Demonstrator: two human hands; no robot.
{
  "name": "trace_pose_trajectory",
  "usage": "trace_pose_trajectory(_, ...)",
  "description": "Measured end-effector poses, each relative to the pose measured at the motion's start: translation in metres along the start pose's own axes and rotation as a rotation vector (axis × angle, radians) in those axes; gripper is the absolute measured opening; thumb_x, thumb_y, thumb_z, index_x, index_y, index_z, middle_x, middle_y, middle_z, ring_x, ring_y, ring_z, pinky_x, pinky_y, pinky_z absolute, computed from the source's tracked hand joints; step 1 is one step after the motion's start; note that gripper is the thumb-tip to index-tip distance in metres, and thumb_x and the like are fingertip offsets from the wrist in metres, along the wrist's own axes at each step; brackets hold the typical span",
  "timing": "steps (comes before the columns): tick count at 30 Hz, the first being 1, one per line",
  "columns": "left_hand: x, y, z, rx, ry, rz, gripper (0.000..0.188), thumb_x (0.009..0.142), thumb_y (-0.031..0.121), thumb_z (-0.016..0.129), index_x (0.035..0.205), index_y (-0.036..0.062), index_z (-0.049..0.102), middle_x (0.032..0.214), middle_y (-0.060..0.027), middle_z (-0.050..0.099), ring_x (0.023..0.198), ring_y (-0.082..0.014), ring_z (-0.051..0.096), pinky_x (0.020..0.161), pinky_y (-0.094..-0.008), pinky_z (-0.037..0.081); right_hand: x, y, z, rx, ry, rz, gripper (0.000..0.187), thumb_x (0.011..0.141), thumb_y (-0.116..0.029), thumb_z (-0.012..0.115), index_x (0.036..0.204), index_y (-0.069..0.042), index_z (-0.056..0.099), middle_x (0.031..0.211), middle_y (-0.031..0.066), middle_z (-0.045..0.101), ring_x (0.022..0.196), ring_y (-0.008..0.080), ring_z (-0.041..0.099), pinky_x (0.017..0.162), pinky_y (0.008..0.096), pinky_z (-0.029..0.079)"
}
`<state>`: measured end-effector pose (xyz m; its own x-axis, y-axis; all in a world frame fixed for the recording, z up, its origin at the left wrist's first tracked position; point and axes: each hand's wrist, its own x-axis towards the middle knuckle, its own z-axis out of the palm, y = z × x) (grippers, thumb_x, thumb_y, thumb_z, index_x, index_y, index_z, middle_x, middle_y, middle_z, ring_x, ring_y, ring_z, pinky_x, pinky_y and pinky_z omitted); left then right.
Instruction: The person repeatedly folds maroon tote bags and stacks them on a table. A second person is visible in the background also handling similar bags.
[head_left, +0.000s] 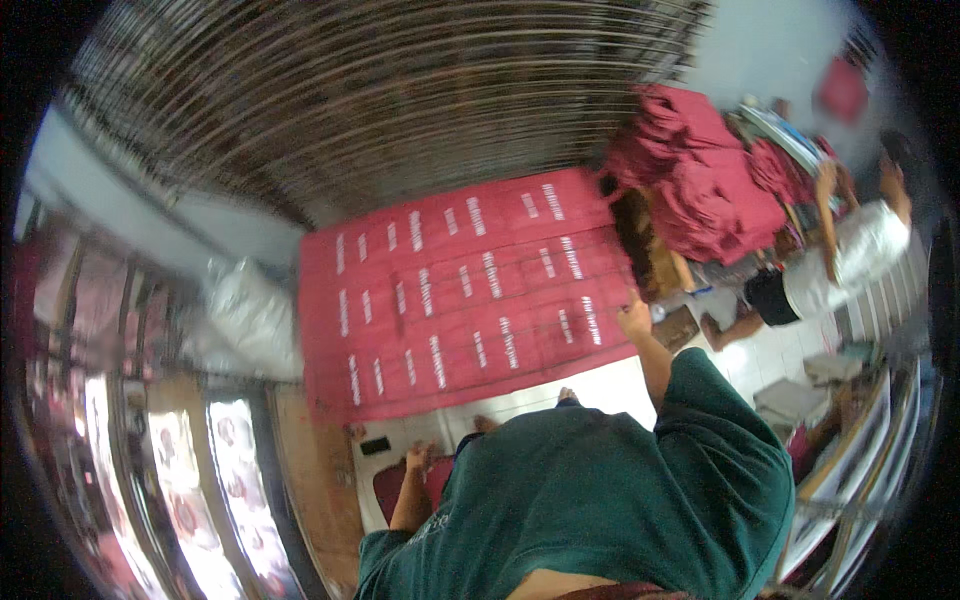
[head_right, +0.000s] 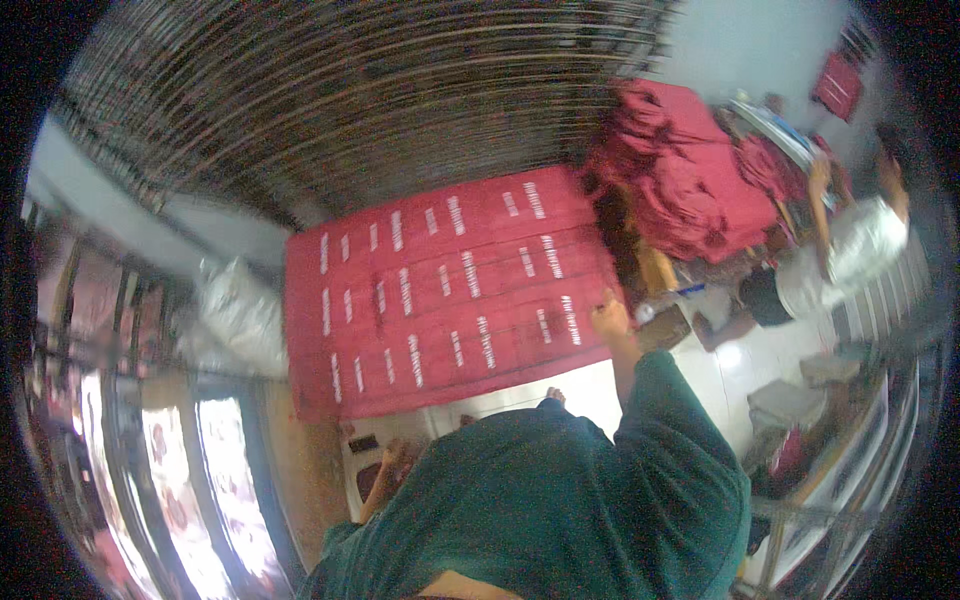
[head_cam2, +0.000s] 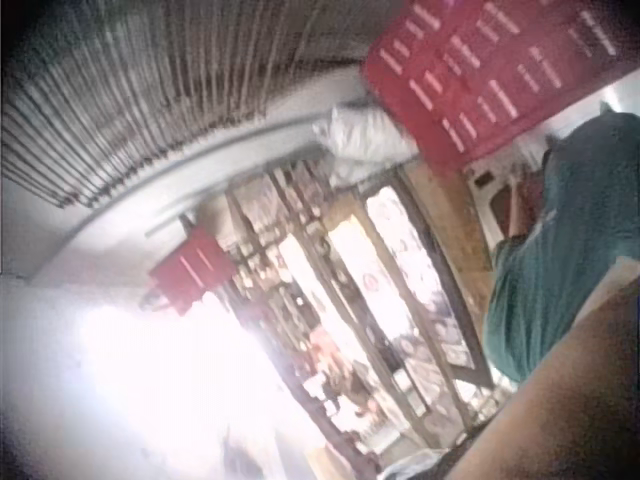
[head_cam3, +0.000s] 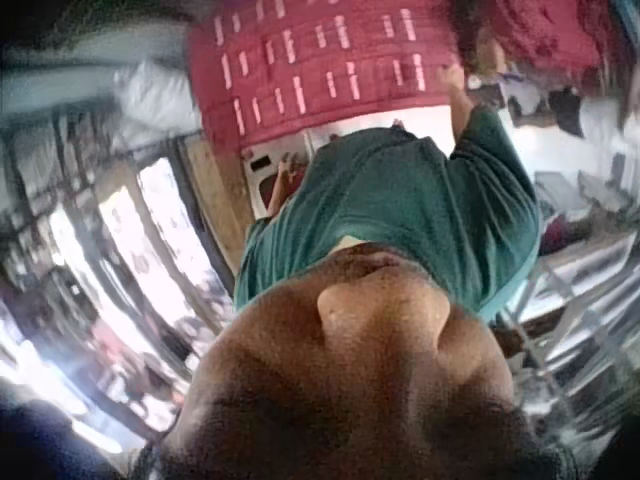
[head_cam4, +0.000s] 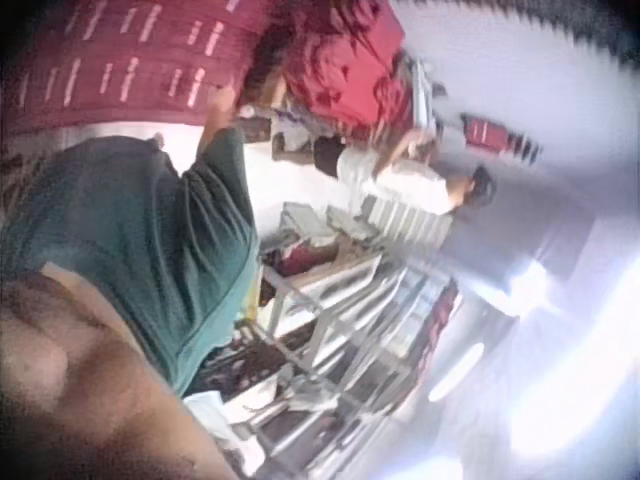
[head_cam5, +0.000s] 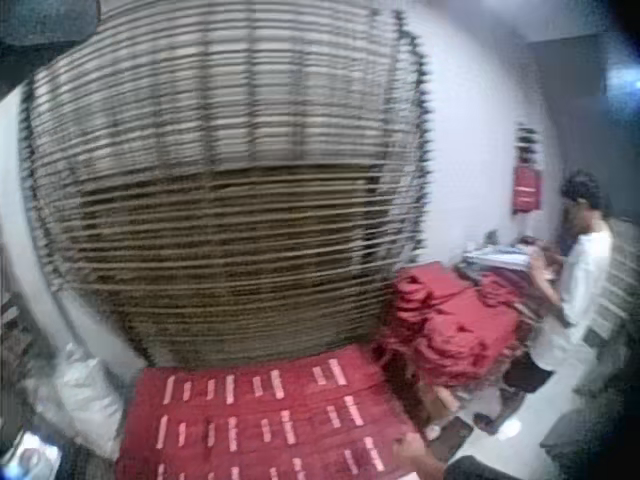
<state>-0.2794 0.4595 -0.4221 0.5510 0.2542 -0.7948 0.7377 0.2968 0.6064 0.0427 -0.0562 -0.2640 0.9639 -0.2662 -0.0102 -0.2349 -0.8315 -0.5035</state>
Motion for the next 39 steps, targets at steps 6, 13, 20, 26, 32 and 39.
trace_pose_trajectory(6,0.029,0.015,0.05,0.002,-0.162,0.182,0.065,0.078,0.024,0.066,0.128,-0.0033,0.035,0.088,-0.0134,0.063,0.066,-0.0178,0.06,0.05,-0.0283,0.045,-0.006,0.027,-0.077,0.447,0.291,0.022,0.048,0.071,-0.009,0.057,0.119,-0.007,0.05,0.078,0.0151,0.063,0.072,0.026,0.062,0.069,0.0361,0.048)
trace_pose_trajectory(13,0.013,0.044,0.117,0.469,-0.044,0.235,0.06,0.075,0.027,0.068,0.122,-0.0035,0.044,0.079,-0.0107,0.06,0.059,-0.0164,0.055,0.052,-0.0299,0.045,0.074,0.141,-0.116,0.699,0.641,0.161,0.041,0.074,-0.008,0.055,0.115,-0.005,0.053,0.076,0.0117,0.062,0.069,0.0205,0.06,0.066,0.0325,0.047)
trace_pose_trajectory(20,-0.05,0.05,0.16,0.669,0.015,0.093,0.061,0.076,0.031,0.067,0.122,-0.0017,0.045,0.085,-0.0133,0.061,0.067,-0.0188,0.056,0.057,-0.0334,0.046,0.162,0.178,-0.221,1.435,0.735,0.166,0.043,0.085,-0.021,0.054,0.125,-0.013,0.04,0.1,0.0065,0.056,0.078,0.0159,0.056,0.061,0.0294,0.047)
trace_pose_trajectory(26,-0.081,0.038,0.162,0.738,0.042,0.023,0.062,0.076,0.033,0.066,0.123,-0.0006,0.045,0.089,-0.0146,0.061,0.076,-0.02,0.058,0.063,-0.0361,0.047,0.229,0.188,-0.269,1.973,0.55,0.169,0.074,0.086,-0.046,0.049,0.14,-0.024,0.004,0.133,0.0223,0.031,0.114,0.0367,0.044,0.091,0.0479,0.039)
trace_pose_trajectory(32,-0.1,0.038,0.173,0.694,0.075,0.024,0.059,0.078,0.031,0.065,0.123,-0.0004,0.044,0.091,-0.0155,0.061,0.085,-0.0227,0.058,0.071,-0.0357,0.047,0.266,0.169,-0.247,1.342,0.7,0.123,0.078,0.078,-0.02,0.06,0.138,-0.015,0.01,0.136,0.0219,0.027,0.119,0.0372,0.039,0.097,0.0429,0.034)
trace_pose_trajectory(39,-0.111,0.068,0.219,0.491,0.141,0.009,0.055,0.08,0.029,0.063,0.123,-0.0003,0.044,0.093,-0.0161,0.061,0.094,-0.0251,0.058,0.081,-0.0351,0.046,0.202,0.026,-0.33,0.797,0.854,-0.509,0.083,0.069,0.007,0.053,0.137,-0.006,0.008,0.139,0.0195,0.016,0.123,0.0357,0.034,0.1,0.043,0.034)
